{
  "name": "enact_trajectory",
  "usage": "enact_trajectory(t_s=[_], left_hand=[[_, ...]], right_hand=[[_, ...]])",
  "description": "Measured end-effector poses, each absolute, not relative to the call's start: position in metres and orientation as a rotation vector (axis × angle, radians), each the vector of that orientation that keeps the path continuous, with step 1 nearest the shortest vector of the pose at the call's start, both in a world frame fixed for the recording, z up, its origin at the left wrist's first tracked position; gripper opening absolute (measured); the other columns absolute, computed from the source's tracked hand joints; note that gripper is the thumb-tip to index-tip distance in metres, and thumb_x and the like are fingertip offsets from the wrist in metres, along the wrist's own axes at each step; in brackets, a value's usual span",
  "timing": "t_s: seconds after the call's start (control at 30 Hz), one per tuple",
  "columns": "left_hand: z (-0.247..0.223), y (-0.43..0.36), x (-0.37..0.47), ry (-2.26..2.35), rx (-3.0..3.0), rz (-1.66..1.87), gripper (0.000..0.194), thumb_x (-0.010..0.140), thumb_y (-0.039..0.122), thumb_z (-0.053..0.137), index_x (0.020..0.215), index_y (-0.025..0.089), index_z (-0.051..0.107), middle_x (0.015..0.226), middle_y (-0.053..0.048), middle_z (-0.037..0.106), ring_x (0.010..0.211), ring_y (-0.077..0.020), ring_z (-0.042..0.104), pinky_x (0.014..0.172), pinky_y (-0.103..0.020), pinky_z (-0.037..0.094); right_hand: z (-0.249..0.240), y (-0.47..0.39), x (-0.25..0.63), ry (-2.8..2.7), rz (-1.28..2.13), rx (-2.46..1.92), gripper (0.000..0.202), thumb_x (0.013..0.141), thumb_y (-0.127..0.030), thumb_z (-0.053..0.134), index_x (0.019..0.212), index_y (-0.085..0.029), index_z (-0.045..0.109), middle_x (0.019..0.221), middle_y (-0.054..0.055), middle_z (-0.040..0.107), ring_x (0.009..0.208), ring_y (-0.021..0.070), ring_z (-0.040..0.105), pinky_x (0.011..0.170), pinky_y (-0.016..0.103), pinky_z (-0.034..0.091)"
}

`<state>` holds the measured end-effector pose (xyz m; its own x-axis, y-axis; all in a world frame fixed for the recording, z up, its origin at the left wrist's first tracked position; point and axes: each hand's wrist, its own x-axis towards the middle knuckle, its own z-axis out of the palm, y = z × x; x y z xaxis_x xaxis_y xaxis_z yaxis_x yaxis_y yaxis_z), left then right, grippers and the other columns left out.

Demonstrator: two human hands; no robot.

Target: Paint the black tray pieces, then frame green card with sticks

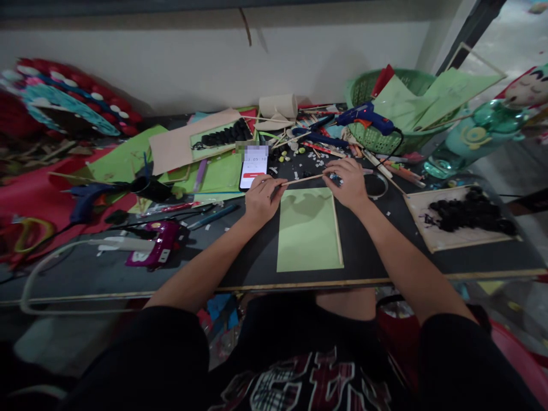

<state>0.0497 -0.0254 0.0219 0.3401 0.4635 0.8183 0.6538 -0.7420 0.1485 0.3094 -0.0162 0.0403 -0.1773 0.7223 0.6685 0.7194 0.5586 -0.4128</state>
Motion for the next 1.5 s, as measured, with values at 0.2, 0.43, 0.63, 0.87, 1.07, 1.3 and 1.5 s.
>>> enact_trajectory(t_s=[0.2,0.43,0.63,0.87,1.07,1.3,1.5], left_hand=[[0.023,-0.025,0.05,-1.003,-2.363,-1.367,0.011,0.098,0.023,0.058,0.103,0.019,0.065,0.092,-0.005,0.076,0.088,-0.0202,0.066,0.083,-0.034,0.055],[0.022,-0.026,0.05,-1.065,-2.376,-1.362,0.013,0.099,0.027,0.054,0.098,0.019,0.064,0.089,-0.006,0.074,0.088,-0.0195,0.066,0.081,-0.032,0.054],[0.024,-0.027,0.051,-1.023,-2.368,-1.414,0.009,0.099,0.025,0.056,0.097,0.019,0.061,0.087,-0.006,0.072,0.087,-0.0193,0.065,0.08,-0.032,0.053],[0.023,-0.027,0.051,-1.039,-2.35,-1.366,0.011,0.1,0.028,0.054,0.095,0.02,0.061,0.086,-0.005,0.072,0.087,-0.0185,0.066,0.079,-0.031,0.054],[0.02,-0.026,0.049,-1.04,-2.42,-1.36,0.016,0.1,0.03,0.053,0.093,0.02,0.063,0.083,-0.006,0.071,0.088,-0.02,0.067,0.08,-0.034,0.054],[0.015,-0.025,0.047,-0.923,-2.553,-1.351,0.022,0.099,0.029,0.051,0.084,0.019,0.064,0.078,-0.006,0.069,0.088,-0.0206,0.065,0.075,-0.033,0.053],[0.013,-0.021,0.046,-0.99,-2.488,-1.349,0.024,0.1,0.033,0.051,0.089,0.019,0.067,0.08,-0.007,0.07,0.088,-0.0195,0.067,0.076,-0.032,0.054]], right_hand=[[0.04,-0.016,0.31,-1.908,-0.01,-1.155,0.013,0.087,-0.036,0.065,0.084,-0.026,0.072,0.099,0.004,0.077,0.101,0.0252,0.068,0.097,0.049,0.049],[0.039,-0.016,0.311,-1.926,0.024,-1.155,0.012,0.087,-0.035,0.064,0.087,-0.028,0.073,0.102,0.004,0.076,0.102,0.0259,0.068,0.1,0.051,0.048],[0.04,-0.015,0.31,-1.92,0.013,-1.14,0.013,0.087,-0.036,0.064,0.086,-0.027,0.073,0.101,0.005,0.077,0.101,0.0258,0.069,0.098,0.05,0.049],[0.039,-0.015,0.31,-1.931,0.017,-1.155,0.013,0.087,-0.036,0.064,0.085,-0.027,0.072,0.1,0.004,0.077,0.101,0.0254,0.069,0.099,0.05,0.048],[0.041,-0.017,0.309,-1.924,0.017,-1.135,0.014,0.087,-0.037,0.063,0.083,-0.027,0.07,0.099,0.004,0.076,0.1,0.0253,0.068,0.098,0.049,0.048],[0.047,-0.024,0.309,-1.959,0.022,-1.115,0.027,0.09,-0.036,0.055,0.065,-0.025,0.056,0.096,0.005,0.076,0.1,0.0251,0.066,0.095,0.048,0.048],[0.043,-0.026,0.307,-1.977,0.042,-1.041,0.031,0.094,-0.039,0.05,0.068,-0.025,0.057,0.091,0.005,0.076,0.096,0.0232,0.066,0.092,0.045,0.049]])
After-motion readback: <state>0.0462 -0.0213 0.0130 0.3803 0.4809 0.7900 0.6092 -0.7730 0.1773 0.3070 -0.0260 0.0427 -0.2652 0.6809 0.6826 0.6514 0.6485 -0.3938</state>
